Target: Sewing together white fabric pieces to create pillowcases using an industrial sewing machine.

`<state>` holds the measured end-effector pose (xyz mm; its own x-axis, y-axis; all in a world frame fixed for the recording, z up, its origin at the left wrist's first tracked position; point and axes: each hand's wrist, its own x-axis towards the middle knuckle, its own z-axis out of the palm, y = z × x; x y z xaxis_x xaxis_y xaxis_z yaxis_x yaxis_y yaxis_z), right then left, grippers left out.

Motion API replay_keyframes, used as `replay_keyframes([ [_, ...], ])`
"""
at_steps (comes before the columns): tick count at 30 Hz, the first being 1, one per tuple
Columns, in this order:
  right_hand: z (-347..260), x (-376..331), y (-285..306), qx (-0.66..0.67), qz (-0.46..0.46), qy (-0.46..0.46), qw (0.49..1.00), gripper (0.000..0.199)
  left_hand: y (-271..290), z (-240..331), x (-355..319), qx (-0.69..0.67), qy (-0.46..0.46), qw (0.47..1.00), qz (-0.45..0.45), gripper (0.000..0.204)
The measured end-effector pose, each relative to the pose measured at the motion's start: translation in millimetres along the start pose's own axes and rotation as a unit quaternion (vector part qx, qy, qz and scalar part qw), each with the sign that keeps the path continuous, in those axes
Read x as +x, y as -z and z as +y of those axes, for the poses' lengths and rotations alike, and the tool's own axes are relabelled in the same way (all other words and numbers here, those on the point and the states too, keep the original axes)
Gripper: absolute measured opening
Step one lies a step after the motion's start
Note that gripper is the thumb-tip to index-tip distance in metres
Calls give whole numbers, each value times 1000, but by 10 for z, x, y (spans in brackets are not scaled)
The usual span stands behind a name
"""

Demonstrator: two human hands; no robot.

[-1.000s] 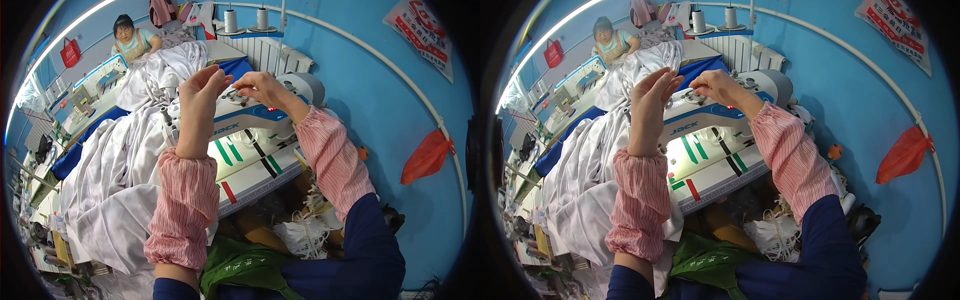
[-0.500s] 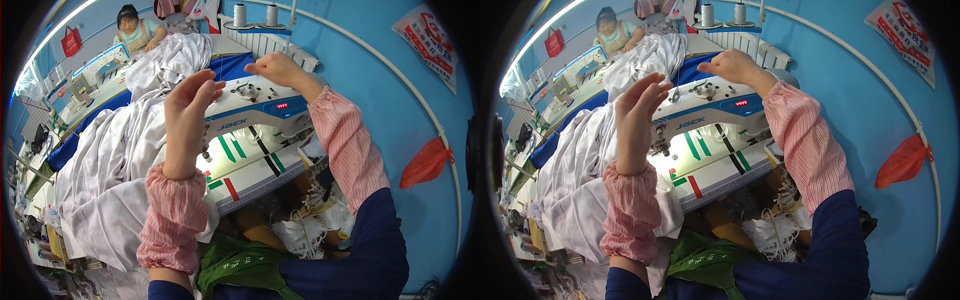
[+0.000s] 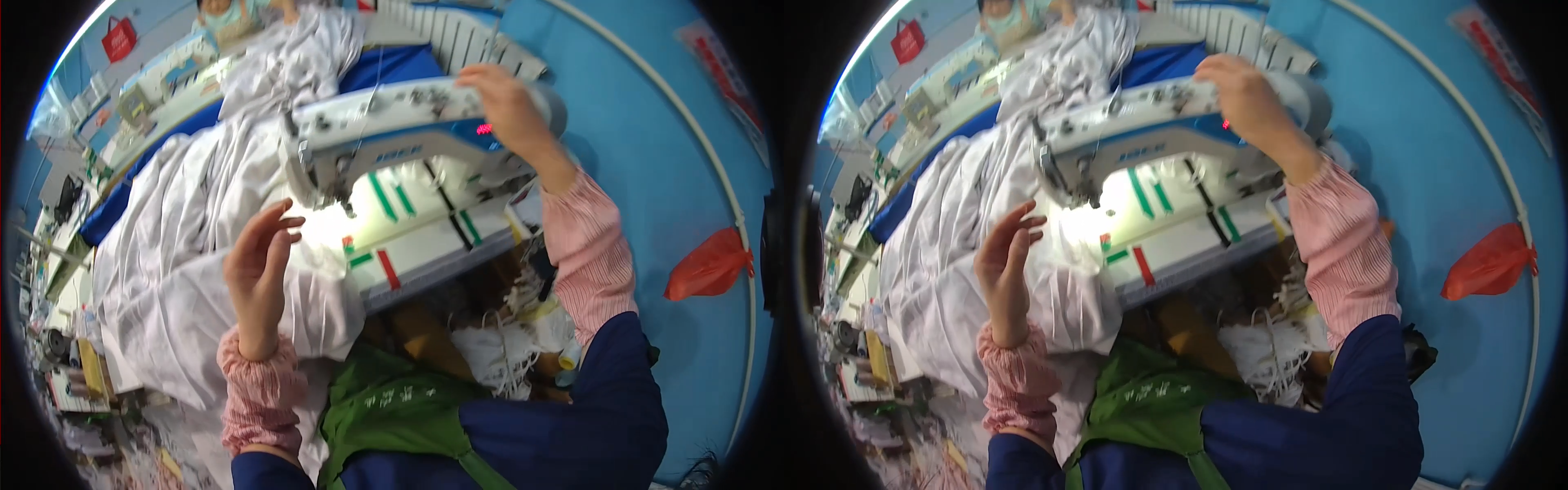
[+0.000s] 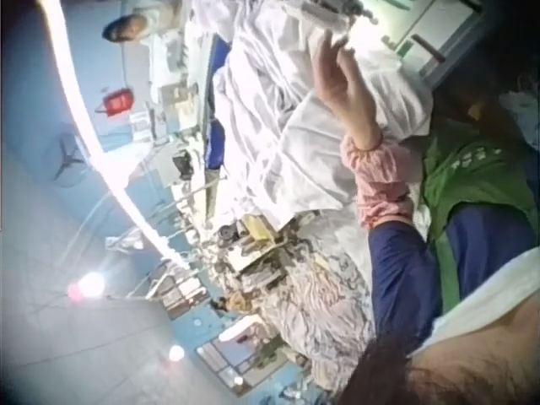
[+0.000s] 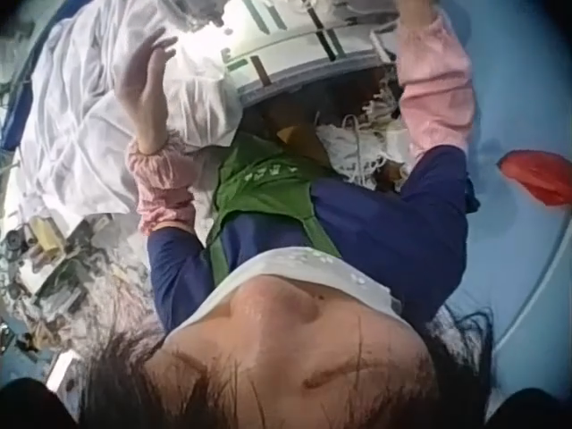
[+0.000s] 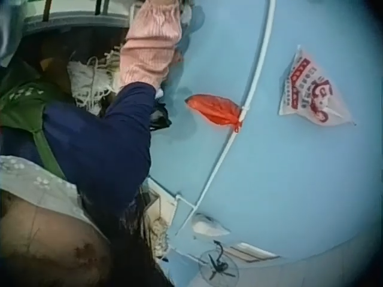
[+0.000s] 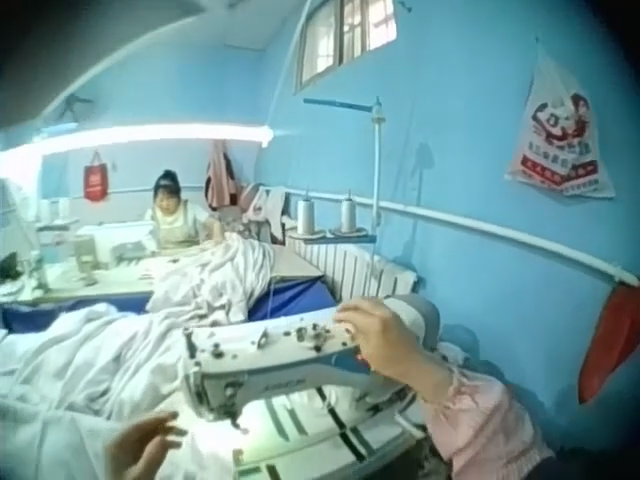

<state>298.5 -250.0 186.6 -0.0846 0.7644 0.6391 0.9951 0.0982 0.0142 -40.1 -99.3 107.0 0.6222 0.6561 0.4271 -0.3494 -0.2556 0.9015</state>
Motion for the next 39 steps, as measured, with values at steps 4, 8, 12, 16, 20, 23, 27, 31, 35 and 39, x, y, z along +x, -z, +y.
replay_keyframes([
  [4,-1095,-717,-395,87,42,-6,995,28,247,-297,-235,269,5,962,-51,22],
  [8,-1751,-1121,-1291,257,-59,-32,964,27,222,-657,-190,416,-122,883,-180,16],
  [12,-1815,-1108,-1769,247,-49,-63,966,26,136,-967,11,409,-129,871,-238,18],
  [16,-1811,-1019,-1924,214,-43,-50,975,23,167,-1149,62,446,-141,818,-334,25],
  [20,-1825,-1072,-1986,188,-40,-53,980,21,228,-1249,-44,432,-118,851,-275,34],
  [23,-1826,-1089,-2009,182,-43,-62,980,21,254,-1288,-57,434,-135,846,-279,40],
  [27,-1827,-1039,-1977,176,-47,-72,981,21,254,-1294,-19,440,-144,838,-288,43],
  [31,-1795,-963,-1974,159,-55,-80,982,21,242,-1316,21,449,-140,836,-282,43],
  [35,-1726,-909,-2041,139,-57,-81,985,18,249,-1388,89,472,-154,824,-273,41],
  [39,-1689,-874,-2092,132,-51,-95,985,20,278,-1437,170,483,-187,812,-268,35],
])
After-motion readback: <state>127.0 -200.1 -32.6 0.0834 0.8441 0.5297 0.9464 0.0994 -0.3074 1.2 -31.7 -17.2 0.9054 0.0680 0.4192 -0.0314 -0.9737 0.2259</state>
